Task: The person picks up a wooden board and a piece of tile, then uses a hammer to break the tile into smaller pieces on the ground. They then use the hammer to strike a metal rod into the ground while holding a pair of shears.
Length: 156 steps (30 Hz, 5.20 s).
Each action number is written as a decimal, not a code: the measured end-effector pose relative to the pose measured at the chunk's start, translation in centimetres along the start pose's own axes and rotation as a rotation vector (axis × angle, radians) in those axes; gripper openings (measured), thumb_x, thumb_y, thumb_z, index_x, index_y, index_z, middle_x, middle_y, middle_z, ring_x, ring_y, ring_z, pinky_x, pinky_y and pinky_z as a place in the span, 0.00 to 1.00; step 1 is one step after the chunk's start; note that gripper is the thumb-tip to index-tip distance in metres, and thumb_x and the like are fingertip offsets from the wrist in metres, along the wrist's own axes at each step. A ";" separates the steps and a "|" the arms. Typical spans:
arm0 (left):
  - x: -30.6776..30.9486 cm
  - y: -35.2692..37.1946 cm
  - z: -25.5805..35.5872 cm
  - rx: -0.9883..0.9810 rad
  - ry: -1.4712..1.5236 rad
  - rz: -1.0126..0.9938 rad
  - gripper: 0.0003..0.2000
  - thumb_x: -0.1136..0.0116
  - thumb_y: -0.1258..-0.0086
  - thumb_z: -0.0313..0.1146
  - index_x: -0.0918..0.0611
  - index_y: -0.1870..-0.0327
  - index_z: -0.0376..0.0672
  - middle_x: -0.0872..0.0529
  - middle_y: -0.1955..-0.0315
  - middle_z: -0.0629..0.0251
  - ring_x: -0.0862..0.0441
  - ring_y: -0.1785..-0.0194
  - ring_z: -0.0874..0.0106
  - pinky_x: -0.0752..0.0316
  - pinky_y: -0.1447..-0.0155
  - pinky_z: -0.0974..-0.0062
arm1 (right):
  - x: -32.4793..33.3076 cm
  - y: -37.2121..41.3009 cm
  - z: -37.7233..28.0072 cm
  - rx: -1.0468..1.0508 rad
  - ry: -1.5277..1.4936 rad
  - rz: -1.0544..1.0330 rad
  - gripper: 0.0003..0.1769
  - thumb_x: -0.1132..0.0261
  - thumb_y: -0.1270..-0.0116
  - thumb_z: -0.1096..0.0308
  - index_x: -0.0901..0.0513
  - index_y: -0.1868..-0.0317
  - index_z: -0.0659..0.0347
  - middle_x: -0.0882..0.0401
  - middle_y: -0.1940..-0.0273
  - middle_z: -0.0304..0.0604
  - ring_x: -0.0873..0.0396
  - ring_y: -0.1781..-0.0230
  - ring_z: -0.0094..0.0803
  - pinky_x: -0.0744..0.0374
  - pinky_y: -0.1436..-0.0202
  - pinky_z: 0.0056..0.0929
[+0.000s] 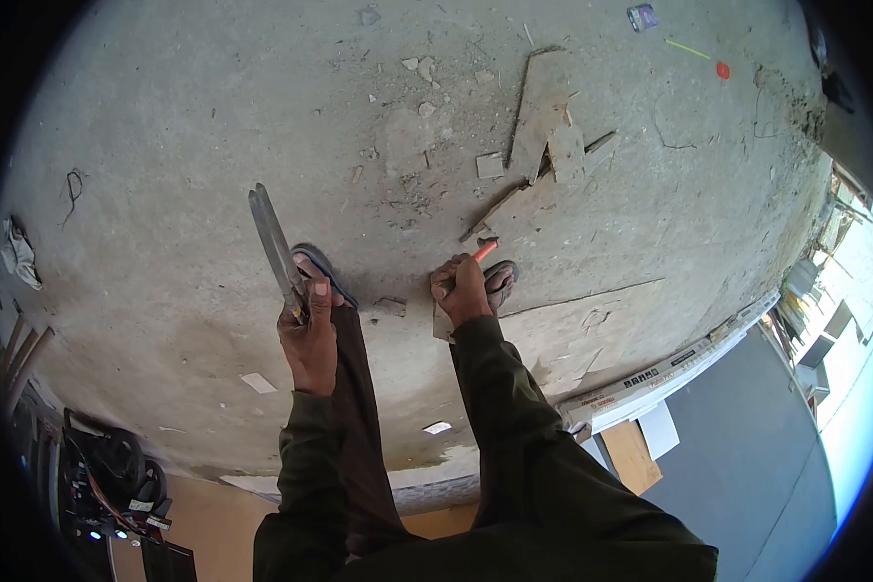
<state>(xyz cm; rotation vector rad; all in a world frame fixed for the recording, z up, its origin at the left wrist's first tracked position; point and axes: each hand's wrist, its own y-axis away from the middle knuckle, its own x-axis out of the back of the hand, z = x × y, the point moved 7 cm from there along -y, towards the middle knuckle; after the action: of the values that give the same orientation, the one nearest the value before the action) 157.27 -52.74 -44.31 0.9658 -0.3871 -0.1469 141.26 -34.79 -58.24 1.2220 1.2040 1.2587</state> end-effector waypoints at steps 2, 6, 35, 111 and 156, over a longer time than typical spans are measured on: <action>-0.3 0.0 0.6 -0.018 0.020 -0.003 0.18 0.46 0.32 0.51 0.21 0.65 0.43 0.21 0.75 0.71 0.35 0.83 0.85 0.42 0.80 0.85 | -1.2 -2.3 0.1 -0.113 -0.147 -0.027 0.01 0.49 0.36 0.71 0.33 0.67 0.54 0.45 0.84 0.27 0.46 0.88 0.18 0.41 0.84 0.21; -0.2 0.2 -1.5 0.041 -0.023 -0.022 0.18 0.45 0.32 0.50 0.20 0.64 0.42 0.20 0.74 0.70 0.35 0.83 0.85 0.42 0.81 0.85 | -11.0 3.3 -2.5 0.182 0.380 -0.279 0.03 0.46 0.38 0.70 0.30 0.64 0.59 0.44 0.83 0.30 0.41 0.87 0.20 0.35 0.83 0.25; 2.9 0.1 -0.8 0.009 0.116 0.069 0.19 0.43 0.34 0.51 0.20 0.65 0.42 0.22 0.76 0.72 0.37 0.84 0.87 0.44 0.81 0.86 | -6.4 3.1 -8.9 1.056 2.677 -0.528 0.12 0.48 0.31 0.59 0.31 0.57 0.60 0.22 0.75 0.56 0.22 0.75 0.57 0.25 0.73 0.55; -0.7 0.4 -0.5 -0.018 -0.182 0.004 0.20 0.48 0.30 0.50 0.23 0.61 0.39 0.23 0.75 0.67 0.39 0.85 0.86 0.42 0.81 0.86 | -6.7 0.9 2.0 0.192 0.130 -0.200 0.22 0.52 0.30 0.43 0.39 0.73 0.50 0.49 0.85 0.26 0.48 0.88 0.19 0.43 0.85 0.22; 1.4 0.3 -1.3 -0.044 0.012 0.035 0.17 0.46 0.31 0.50 0.23 0.67 0.43 0.21 0.77 0.71 0.37 0.85 0.86 0.44 0.82 0.86 | -7.4 4.1 -6.9 1.448 2.167 -0.523 0.17 0.45 0.31 0.53 0.28 0.65 0.60 0.23 0.80 0.53 0.23 0.79 0.53 0.26 0.77 0.48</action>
<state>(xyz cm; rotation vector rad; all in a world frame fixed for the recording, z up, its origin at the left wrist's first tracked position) 159.06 -51.94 -44.34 0.9163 -0.3880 -0.1177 134.53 -42.54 -54.50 -0.5731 3.9454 0.7544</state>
